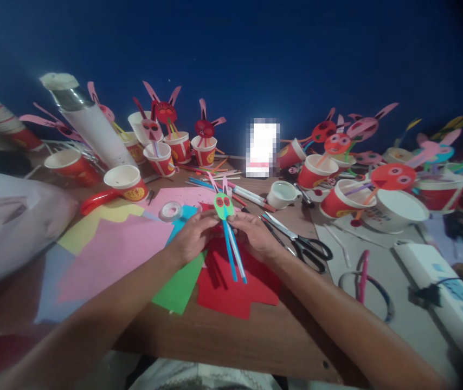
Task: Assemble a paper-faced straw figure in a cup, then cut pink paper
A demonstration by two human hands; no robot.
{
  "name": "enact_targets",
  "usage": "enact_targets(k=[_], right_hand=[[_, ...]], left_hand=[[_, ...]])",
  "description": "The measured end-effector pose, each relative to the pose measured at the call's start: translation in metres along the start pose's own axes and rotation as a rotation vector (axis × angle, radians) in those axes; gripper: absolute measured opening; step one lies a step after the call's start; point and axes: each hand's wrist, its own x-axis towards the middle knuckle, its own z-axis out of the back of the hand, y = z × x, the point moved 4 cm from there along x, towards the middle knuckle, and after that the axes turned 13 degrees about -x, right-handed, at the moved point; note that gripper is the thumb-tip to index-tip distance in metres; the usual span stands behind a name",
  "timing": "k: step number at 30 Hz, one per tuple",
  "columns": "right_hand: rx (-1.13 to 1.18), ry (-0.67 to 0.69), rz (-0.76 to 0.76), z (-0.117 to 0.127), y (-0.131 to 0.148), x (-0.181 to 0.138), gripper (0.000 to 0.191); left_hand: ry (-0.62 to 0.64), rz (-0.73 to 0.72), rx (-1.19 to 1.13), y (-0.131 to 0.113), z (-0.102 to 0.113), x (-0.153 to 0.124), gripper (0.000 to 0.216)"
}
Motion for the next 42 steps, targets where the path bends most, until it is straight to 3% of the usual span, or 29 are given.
enact_targets(k=[11, 19, 25, 34, 38, 42], right_hand=[[-0.14, -0.083, 0.048, 0.006, 0.003, 0.0, 0.027], [-0.281, -0.163, 0.103, 0.014, 0.008, 0.003, 0.028], [-0.402, -0.177, 0.121, 0.017, 0.006, 0.004, 0.028], [-0.578, -0.225, 0.165, 0.02, 0.007, 0.004, 0.018], [-0.8, -0.403, 0.378, 0.022, 0.025, -0.006, 0.029], [-1.198, -0.37, 0.727, 0.003, 0.038, -0.02, 0.016]], left_hand=[[-0.017, -0.053, -0.001, -0.001, -0.001, 0.001, 0.021], [-0.18, -0.227, 0.134, -0.012, 0.008, 0.0, 0.014], [-0.139, -0.203, 0.141, -0.011, 0.005, 0.0, 0.021], [-0.276, -0.181, 0.206, -0.011, 0.009, -0.001, 0.015], [-0.289, -0.169, 0.206, -0.011, 0.009, -0.001, 0.013], [-0.273, -0.171, 0.197, -0.01, 0.009, -0.001, 0.013]])
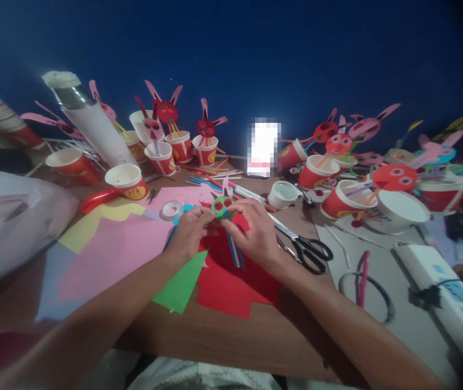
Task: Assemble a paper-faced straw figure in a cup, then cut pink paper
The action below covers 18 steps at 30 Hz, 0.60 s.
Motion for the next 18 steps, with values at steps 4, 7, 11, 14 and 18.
enact_targets(k=[4, 7, 11, 14, 18], right_hand=[[-0.23, 0.061, 0.132, -0.007, 0.009, -0.004, 0.018], [-0.334, 0.09, 0.126, -0.01, 0.007, -0.004, 0.018], [-0.36, 0.101, 0.129, -0.012, 0.004, -0.004, 0.015], [-0.334, 0.094, 0.121, -0.012, 0.002, -0.004, 0.013], [-0.264, 0.089, 0.094, -0.013, -0.001, -0.005, 0.01]], left_hand=[[0.023, 0.0, 0.002, 0.002, -0.001, 0.0, 0.012], [0.036, 0.019, 0.022, 0.004, -0.003, -0.001, 0.013], [0.049, 0.035, 0.042, 0.005, -0.005, -0.002, 0.015], [0.064, 0.051, 0.053, 0.006, -0.005, -0.003, 0.016], [0.083, 0.059, 0.07, 0.007, -0.004, -0.002, 0.015]])
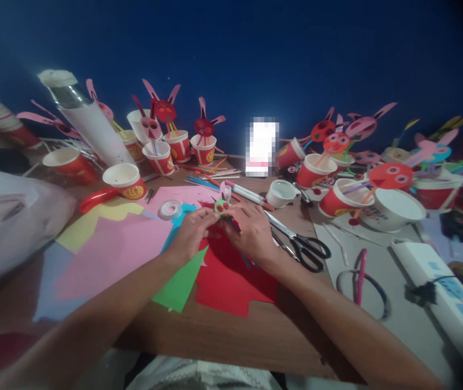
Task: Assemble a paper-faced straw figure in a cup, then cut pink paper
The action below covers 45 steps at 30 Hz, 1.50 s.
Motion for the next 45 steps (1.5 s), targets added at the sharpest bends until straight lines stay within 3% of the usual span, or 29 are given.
enact_targets(k=[15, 29, 39, 45], right_hand=[[0.194, 0.059, -0.09, 0.001, -0.006, 0.004, 0.009], [0.293, 0.042, -0.15, 0.006, -0.008, 0.006, 0.013], [0.223, 0.027, -0.088, 0.007, -0.007, 0.005, 0.011], [0.025, -0.011, 0.037, 0.007, -0.002, 0.001, 0.021]], left_hand=[[0.003, -0.038, 0.066, 0.0, 0.002, 0.003, 0.02], [0.104, -0.056, 0.148, -0.005, 0.005, 0.005, 0.02], [0.12, -0.117, 0.168, -0.009, -0.001, 0.004, 0.019], [0.113, -0.132, 0.155, -0.011, 0.002, 0.003, 0.018]])
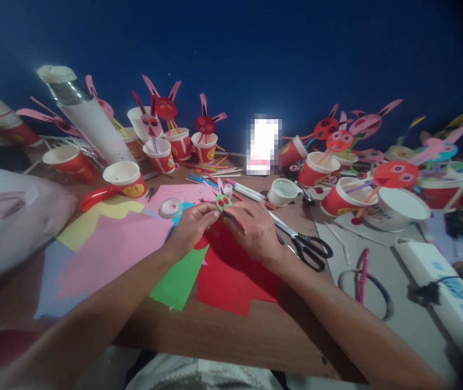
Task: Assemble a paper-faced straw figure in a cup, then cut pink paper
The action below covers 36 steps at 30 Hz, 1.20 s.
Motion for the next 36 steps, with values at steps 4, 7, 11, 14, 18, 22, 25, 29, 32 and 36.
enact_targets(k=[4, 7, 11, 14, 18, 22, 25, 29, 32, 36], right_hand=[[-0.078, 0.023, 0.073, -0.003, 0.005, -0.003, 0.023], [0.034, -0.024, 0.01, 0.0, 0.003, -0.002, 0.024], [0.302, -0.122, -0.22, 0.006, -0.011, 0.002, 0.022], [0.507, -0.063, -0.424, 0.001, -0.02, 0.004, 0.025], [0.928, 0.147, -0.575, -0.015, -0.02, 0.004, 0.026], [1.057, 0.228, -0.644, -0.022, -0.018, 0.003, 0.019], [1.054, 0.194, -0.664, -0.023, -0.02, 0.003, 0.018], [1.037, 0.169, -0.679, -0.021, -0.02, 0.002, 0.017], [1.017, 0.169, -0.683, -0.02, -0.018, 0.001, 0.016], [0.989, 0.163, -0.688, -0.018, -0.017, 0.002, 0.016]], left_hand=[[-0.026, 0.008, -0.048, 0.001, 0.001, 0.001, 0.021], [-0.058, 0.021, -0.084, 0.002, 0.001, 0.002, 0.018], [-0.066, 0.033, -0.074, 0.0, -0.001, 0.002, 0.015], [-0.055, 0.047, -0.066, -0.002, -0.002, 0.0, 0.015], [-0.026, 0.073, -0.083, -0.002, -0.002, -0.002, 0.014], [0.024, 0.079, -0.112, 0.0, 0.0, -0.001, 0.01], [0.053, 0.082, -0.164, 0.001, 0.001, -0.001, 0.015], [0.02, 0.066, -0.112, 0.0, -0.001, -0.001, 0.022], [-0.044, 0.043, -0.032, 0.001, 0.0, 0.0, 0.018], [-0.06, 0.033, -0.029, 0.002, 0.002, -0.001, 0.014]])
